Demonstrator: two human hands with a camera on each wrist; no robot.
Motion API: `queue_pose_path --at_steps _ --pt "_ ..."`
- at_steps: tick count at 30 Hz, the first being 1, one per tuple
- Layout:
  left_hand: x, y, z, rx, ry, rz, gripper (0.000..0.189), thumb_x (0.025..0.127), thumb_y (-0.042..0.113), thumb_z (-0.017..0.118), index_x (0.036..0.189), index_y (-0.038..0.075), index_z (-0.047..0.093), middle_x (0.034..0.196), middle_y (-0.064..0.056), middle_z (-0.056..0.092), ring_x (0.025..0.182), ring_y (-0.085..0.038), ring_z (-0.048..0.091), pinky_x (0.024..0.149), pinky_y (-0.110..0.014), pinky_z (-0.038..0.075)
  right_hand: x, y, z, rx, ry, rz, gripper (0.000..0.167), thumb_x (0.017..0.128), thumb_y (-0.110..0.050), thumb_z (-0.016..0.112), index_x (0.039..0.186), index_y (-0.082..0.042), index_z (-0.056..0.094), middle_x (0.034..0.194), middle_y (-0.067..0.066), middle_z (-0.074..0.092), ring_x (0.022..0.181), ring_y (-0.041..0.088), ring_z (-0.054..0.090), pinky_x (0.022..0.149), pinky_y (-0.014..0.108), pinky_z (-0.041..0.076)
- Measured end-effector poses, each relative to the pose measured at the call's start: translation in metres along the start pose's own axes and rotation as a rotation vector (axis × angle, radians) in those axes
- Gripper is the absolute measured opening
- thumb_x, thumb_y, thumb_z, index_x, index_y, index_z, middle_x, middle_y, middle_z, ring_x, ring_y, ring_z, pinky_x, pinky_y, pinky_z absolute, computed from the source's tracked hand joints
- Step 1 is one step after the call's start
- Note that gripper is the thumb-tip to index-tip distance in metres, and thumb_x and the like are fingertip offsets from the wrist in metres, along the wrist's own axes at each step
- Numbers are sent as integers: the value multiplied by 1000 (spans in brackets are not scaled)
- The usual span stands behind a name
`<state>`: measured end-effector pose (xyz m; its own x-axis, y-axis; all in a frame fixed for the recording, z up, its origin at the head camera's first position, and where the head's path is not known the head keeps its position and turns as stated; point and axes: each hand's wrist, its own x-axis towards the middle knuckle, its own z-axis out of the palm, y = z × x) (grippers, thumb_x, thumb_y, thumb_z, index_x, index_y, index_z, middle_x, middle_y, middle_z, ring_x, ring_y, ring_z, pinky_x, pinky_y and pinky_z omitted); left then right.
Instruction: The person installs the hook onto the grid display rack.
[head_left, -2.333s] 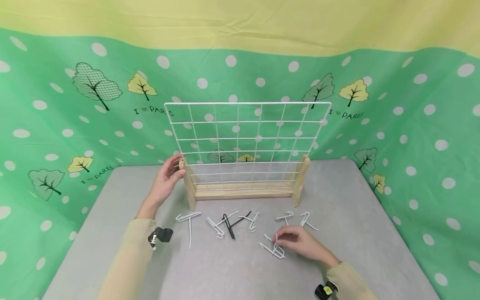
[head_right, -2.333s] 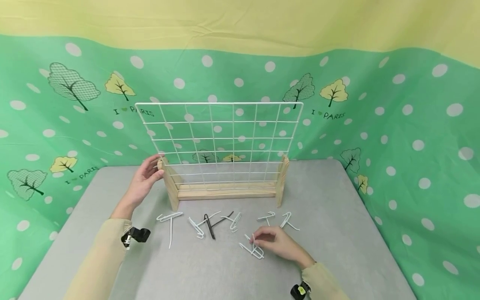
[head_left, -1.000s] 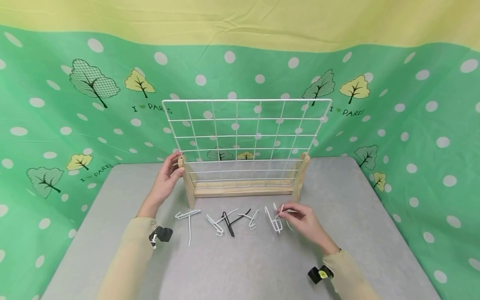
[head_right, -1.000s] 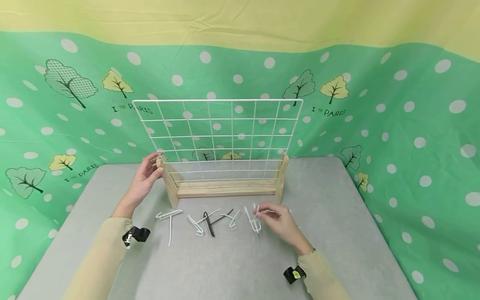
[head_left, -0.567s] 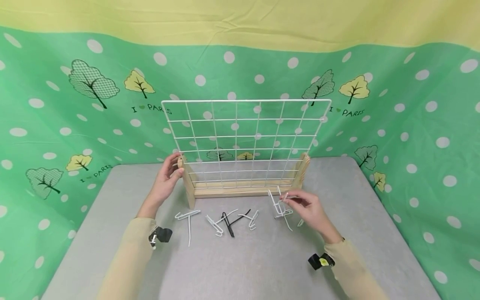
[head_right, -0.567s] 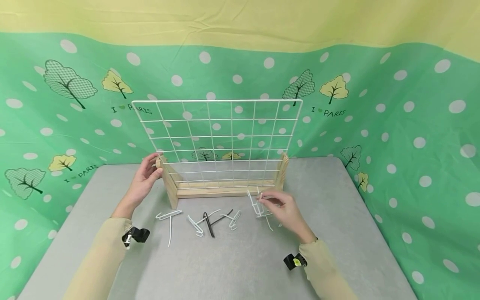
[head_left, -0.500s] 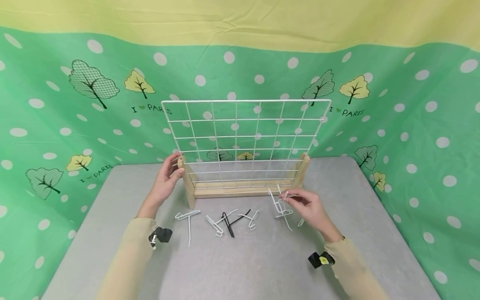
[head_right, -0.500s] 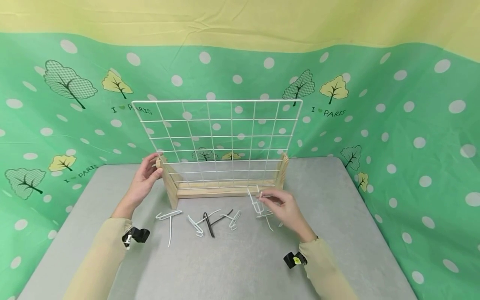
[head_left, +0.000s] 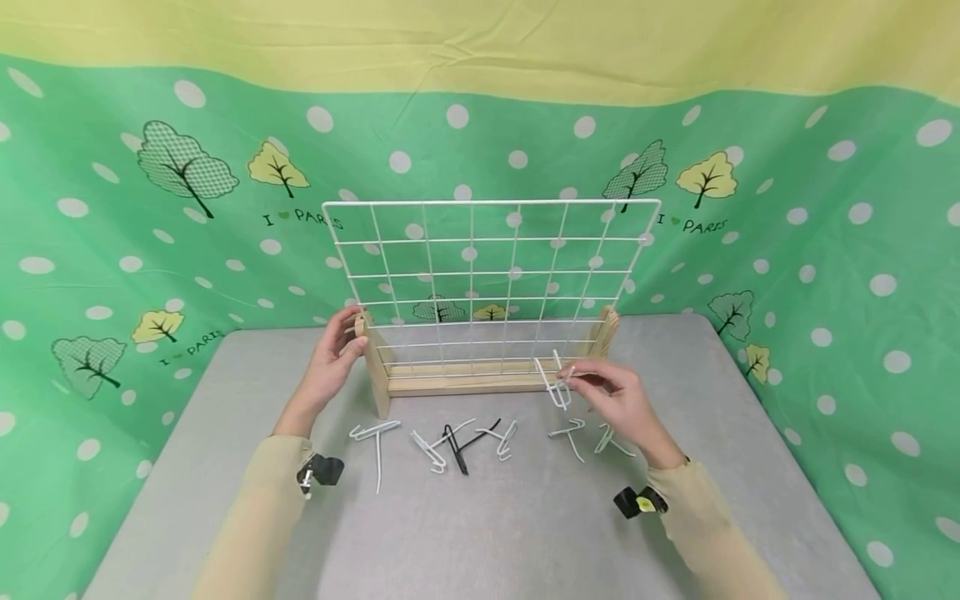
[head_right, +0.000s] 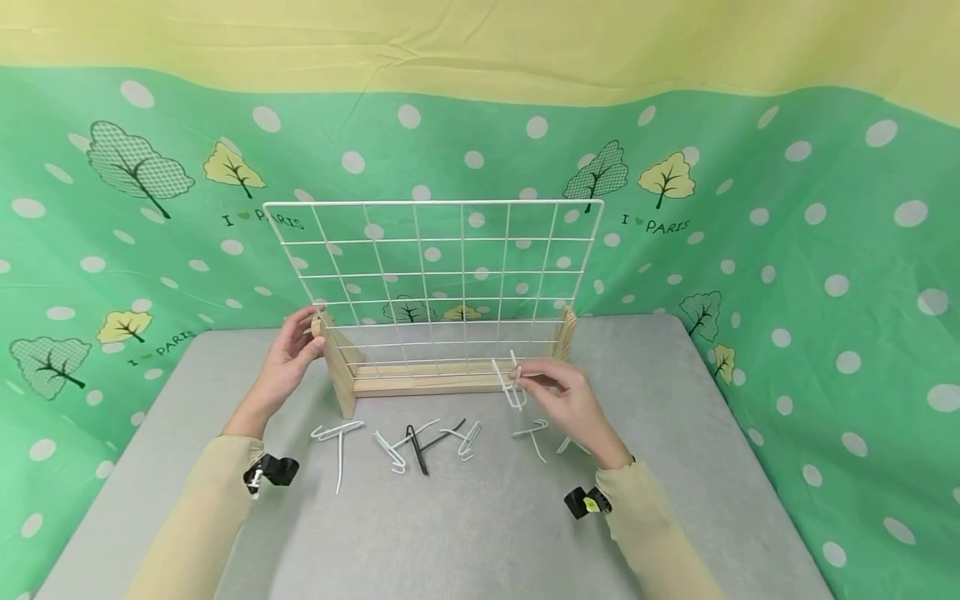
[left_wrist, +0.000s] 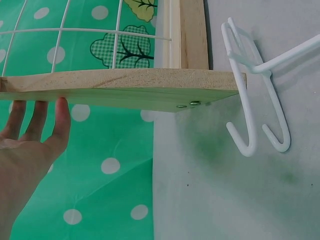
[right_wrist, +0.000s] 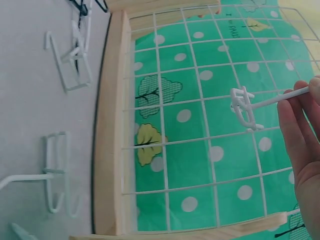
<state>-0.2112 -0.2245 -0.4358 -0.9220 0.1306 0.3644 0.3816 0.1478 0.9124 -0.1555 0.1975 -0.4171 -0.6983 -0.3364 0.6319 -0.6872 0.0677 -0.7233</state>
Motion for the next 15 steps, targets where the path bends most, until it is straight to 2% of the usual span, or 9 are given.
queue_pose_path --at_steps 6,15 --pt "0 1 -1 -1 -4 4 46 98 -6 47 142 -7 31 137 -31 38 123 -47 38 86 -16 46 14 -6 1 -1 4 -57 29 76 30 59 96 11 66 93 25 66 87 16 67 73 22 54" --pt "0 -1 -1 4 -4 2 49 97 -8 48 142 -7 29 137 -32 38 123 -46 38 84 -16 47 33 -12 2 -18 14 -134 30 73 32 59 95 12 66 93 22 67 90 12 65 76 23 54"
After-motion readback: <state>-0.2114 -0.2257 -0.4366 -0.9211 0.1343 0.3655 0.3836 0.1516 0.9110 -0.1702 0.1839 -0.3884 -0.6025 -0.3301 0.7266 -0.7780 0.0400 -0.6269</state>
